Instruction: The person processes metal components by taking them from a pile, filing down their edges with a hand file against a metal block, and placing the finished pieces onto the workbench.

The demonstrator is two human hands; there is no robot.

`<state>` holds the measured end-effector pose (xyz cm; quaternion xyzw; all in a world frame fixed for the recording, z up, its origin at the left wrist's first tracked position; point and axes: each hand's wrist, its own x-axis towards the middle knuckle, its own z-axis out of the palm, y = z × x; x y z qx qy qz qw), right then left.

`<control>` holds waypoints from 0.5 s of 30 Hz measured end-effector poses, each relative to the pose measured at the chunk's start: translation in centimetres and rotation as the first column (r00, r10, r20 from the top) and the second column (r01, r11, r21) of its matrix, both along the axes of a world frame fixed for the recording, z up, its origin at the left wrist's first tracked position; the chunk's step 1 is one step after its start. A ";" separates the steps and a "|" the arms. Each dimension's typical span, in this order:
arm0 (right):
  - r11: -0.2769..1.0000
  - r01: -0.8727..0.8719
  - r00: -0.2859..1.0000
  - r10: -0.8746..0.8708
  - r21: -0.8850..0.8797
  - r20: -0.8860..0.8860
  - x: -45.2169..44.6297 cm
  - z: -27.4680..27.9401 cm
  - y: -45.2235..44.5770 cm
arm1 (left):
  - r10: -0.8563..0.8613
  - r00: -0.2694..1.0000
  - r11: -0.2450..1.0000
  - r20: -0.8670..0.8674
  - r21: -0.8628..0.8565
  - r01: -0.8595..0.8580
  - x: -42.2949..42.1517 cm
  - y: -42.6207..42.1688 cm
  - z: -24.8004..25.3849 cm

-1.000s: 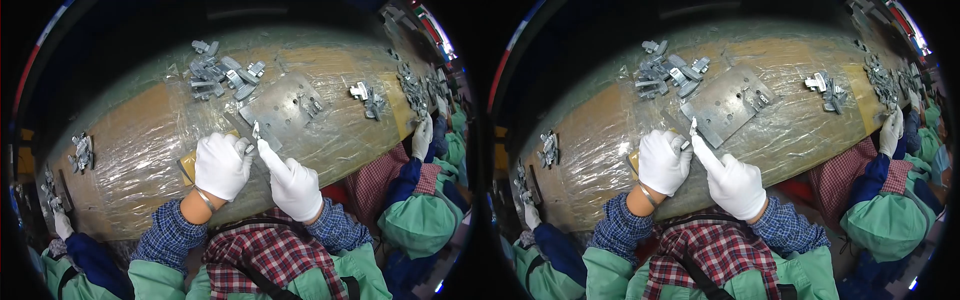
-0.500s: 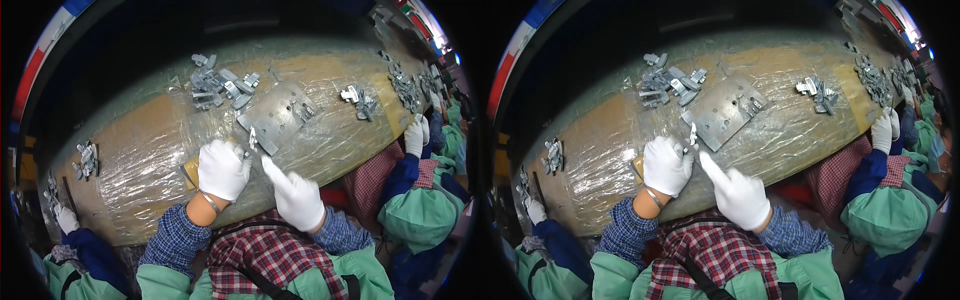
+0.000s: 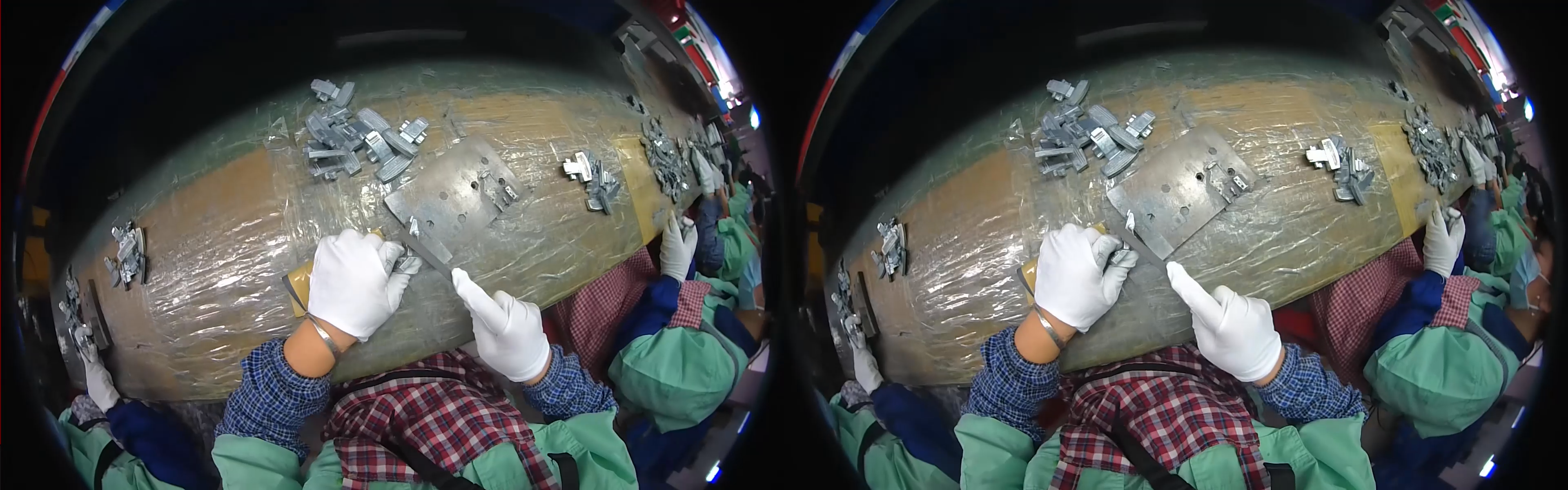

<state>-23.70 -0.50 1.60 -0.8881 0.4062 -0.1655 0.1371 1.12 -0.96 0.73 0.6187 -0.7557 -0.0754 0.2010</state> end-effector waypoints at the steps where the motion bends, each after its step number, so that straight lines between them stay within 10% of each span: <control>1: 1.000 -0.012 1.000 0.012 0.000 -0.014 -0.2 0.1 -0.3 | -0.007 1.000 1.000 -0.014 -0.010 0.006 0.0 -0.1 -0.1; 15: 0.983 -0.173 0.979 0.165 -0.058 -0.124 -0.5 0.1 -3.4 | -0.020 0.999 1.000 -0.035 -0.020 0.020 -0.1 0.5 -0.8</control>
